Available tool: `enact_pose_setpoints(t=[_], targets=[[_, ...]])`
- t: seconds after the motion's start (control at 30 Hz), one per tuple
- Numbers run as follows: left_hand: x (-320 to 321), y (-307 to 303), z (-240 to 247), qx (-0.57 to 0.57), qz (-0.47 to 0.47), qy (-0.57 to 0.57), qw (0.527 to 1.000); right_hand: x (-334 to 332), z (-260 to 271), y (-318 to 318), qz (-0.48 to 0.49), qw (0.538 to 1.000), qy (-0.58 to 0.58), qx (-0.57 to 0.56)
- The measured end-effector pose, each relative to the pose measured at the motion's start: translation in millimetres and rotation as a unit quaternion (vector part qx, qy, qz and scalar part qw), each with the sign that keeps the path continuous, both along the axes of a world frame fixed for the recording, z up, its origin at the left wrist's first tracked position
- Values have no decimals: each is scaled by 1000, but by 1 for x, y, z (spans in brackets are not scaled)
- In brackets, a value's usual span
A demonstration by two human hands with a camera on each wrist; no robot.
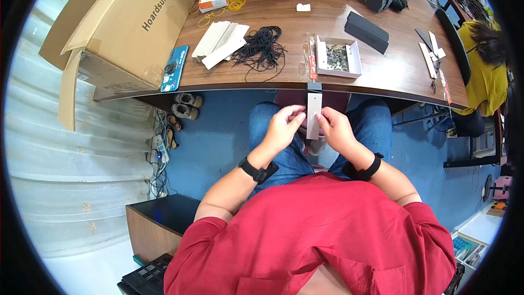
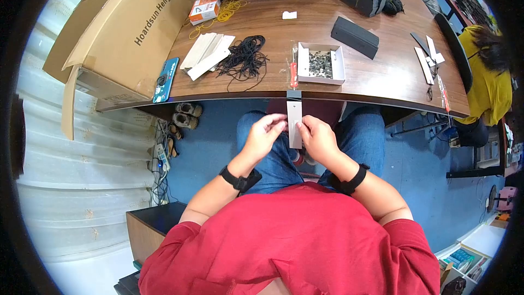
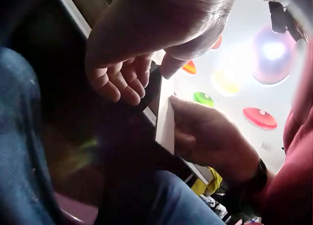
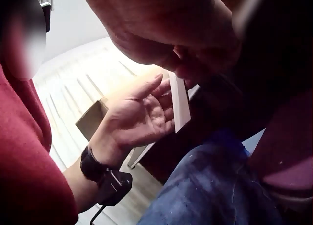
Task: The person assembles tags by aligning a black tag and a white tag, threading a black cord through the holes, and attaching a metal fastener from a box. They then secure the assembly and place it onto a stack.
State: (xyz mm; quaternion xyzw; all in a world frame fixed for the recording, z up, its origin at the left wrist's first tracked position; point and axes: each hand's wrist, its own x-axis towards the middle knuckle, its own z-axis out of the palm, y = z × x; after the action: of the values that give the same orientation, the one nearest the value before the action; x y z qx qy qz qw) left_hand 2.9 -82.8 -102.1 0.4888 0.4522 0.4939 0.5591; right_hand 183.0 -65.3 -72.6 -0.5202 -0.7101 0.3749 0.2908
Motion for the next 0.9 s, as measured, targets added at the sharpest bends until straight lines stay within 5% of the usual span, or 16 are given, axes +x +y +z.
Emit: enact_pose_setpoints(t=[0.17,0.3,0.4,0.53,0.6,0.67,0.83,0.9], targets=[[13,26,21,113,100,264,953,-5,-11,23,-16,1000,-6,6],[19,34,21,164,148,324,920,7,33,32,6,974,-225,23],[14,37,19,127,120,310,935,22,77,34,-18,976,-181,121],[-9,28,46,195,148,390,888,38,113,54,-68,978,-126,152],[-28,31,63,302,259,440,805,43,118,65,-84,967,-142,192],[-44,37,78,294,299,525,741,47,115,77,-83,952,-154,250],[-66,45,72,338,202,564,726,21,106,68,-11,966,-98,241],[-53,34,87,370,169,496,767,2,104,46,36,972,-39,228]])
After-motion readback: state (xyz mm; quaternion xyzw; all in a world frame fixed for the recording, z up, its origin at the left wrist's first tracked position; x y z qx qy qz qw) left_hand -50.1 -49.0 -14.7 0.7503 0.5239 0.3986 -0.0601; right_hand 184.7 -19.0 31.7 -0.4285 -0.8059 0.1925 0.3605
